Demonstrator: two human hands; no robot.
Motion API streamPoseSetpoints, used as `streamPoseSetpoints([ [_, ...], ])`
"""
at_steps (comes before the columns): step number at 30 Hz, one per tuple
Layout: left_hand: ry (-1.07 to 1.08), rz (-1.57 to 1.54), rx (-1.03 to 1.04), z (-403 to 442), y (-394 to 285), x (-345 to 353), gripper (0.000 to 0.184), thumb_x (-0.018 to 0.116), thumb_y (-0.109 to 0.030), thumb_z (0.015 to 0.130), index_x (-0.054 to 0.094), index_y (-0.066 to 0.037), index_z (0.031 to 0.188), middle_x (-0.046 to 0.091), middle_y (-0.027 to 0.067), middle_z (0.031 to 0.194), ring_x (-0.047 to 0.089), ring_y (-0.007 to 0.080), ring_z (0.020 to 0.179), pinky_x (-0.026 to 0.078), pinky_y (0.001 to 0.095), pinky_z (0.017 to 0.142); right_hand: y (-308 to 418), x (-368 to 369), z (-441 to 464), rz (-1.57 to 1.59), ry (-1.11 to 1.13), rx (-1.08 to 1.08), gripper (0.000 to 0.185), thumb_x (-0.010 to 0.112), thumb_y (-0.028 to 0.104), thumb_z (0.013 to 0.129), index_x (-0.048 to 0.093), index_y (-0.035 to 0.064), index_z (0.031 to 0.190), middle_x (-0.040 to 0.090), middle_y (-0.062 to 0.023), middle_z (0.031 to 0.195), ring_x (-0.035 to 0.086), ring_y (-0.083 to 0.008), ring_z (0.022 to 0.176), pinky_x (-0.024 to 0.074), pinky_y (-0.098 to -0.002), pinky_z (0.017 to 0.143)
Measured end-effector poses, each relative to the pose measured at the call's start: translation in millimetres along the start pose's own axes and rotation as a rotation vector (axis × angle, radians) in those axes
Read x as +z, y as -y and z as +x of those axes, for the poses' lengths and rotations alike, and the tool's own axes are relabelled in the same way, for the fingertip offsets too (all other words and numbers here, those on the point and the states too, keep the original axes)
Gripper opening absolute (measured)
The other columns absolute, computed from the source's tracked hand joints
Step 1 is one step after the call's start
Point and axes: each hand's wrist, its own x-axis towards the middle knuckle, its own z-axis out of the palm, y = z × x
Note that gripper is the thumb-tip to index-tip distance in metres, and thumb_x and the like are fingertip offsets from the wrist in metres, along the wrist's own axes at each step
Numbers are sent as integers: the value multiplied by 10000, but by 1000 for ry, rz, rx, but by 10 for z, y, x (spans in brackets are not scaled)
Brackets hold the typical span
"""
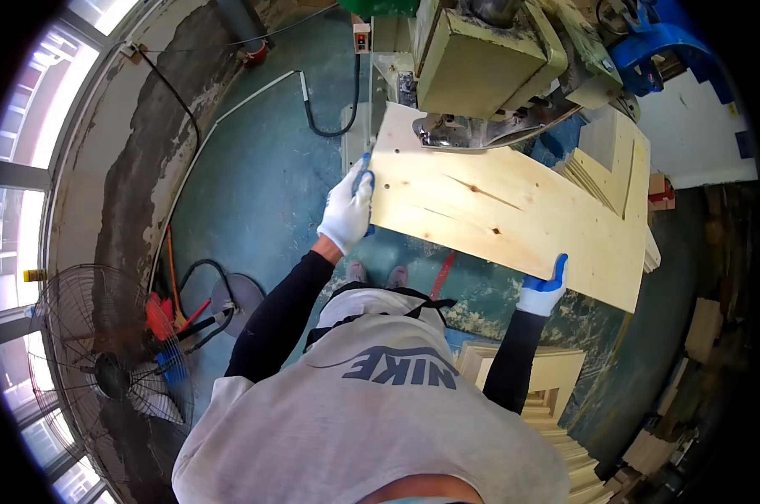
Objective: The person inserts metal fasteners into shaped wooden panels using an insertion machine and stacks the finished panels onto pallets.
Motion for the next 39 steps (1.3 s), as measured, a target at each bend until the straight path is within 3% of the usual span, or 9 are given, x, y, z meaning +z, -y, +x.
streamPoseSetpoints([
  [3, 28, 42, 39, 196, -95, 304, 425, 503, -203, 1032, 513, 7, 1402, 650, 66, 949, 541, 114, 812, 477, 270, 789, 165, -139, 180, -20, -33, -18, 423, 576, 286, 1012, 542, 11, 1331, 605, -126, 1336, 579, -264, 1226, 467, -448, 1061],
  [6, 17, 37, 43, 325, 108, 410, 426, 507, -218, 1039, 519, -34, 1422, 523, -52, 836, 414, 46, 705, 404, 218, 636, 217, -249, 312, -16, -51, 6, 419, 565, 278, 1018, 536, 8, 1337, 597, -130, 1347, 572, -262, 1235, 455, -441, 1076],
  [12, -27, 80, 35, 238, 54, 440, 422, 510, -239, 1034, 533, -7, 1385, 636, 38, 891, 521, 101, 733, 482, 271, 711, 286, -210, 308, 66, -10, 8, 383, 562, 287, 1021, 563, 19, 1294, 617, -114, 1308, 587, -247, 1206, 474, -418, 1053],
  [16, -29, -43, 38, 235, 104, 478, 419, 510, -233, 1032, 535, -24, 1395, 576, -28, 808, 465, 56, 669, 436, 241, 621, 396, -292, 349, 172, 73, 32, 407, 567, 284, 1017, 552, 6, 1314, 604, -119, 1336, 564, -245, 1239, 464, -417, 1064],
  [21, -29, 2, 78, 310, 120, 474, 413, 511, -220, 1030, 541, -34, 1398, 575, -37, 818, 464, 53, 670, 434, 237, 623, 384, -491, 478, -13, 90, 29, 420, 562, 265, 1023, 535, -25, 1326, 586, -146, 1360, 567, -253, 1240, 467, -419, 1072],
  [31, -58, -6, 64, 240, -35, 421, 408, 529, -231, 1025, 555, -40, 1386, 600, -10, 850, 488, 55, 725, 450, 240, 655, 334, -513, 350, 77, 45, 67, 412, 559, 257, 1023, 535, -9, 1337, 584, -150, 1365, 570, -272, 1242, 462, -453, 1073],
  [35, 114, -53, -184, -37, -55, 187, 347, 529, -317, 1041, 602, 6, 1143, 651, 63, 862, 622, 89, 652, 522, 253, 580, 287, -380, 221, -1, 61, -27, 463, 565, 271, 1019, 499, -9, 1382, 558, -155, 1400, 549, -284, 1267, 440, -460, 1091],
  [36, 77, -154, -237, -144, -215, 263, 323, 517, -346, 1043, 574, -28, 1045, 625, 62, 735, 585, 106, 499, 475, 256, 443, 227, -442, 229, -22, 55, -52, 466, 566, 277, 1018, 500, -10, 1380, 562, -157, 1393, 551, -283, 1264, 440, -460, 1092],
  [39, 58, -190, -145, 88, -34, 316, 330, 507, -355, 1046, 563, -30, 1035, 622, 56, 682, 567, 107, 499, 465, 250, 452, 195, -414, 293, 25, 58, -21, 466, 572, 275, 1017, 502, -13, 1376, 573, -160, 1376, 558, -282, 1254, 442, -458, 1090],
])
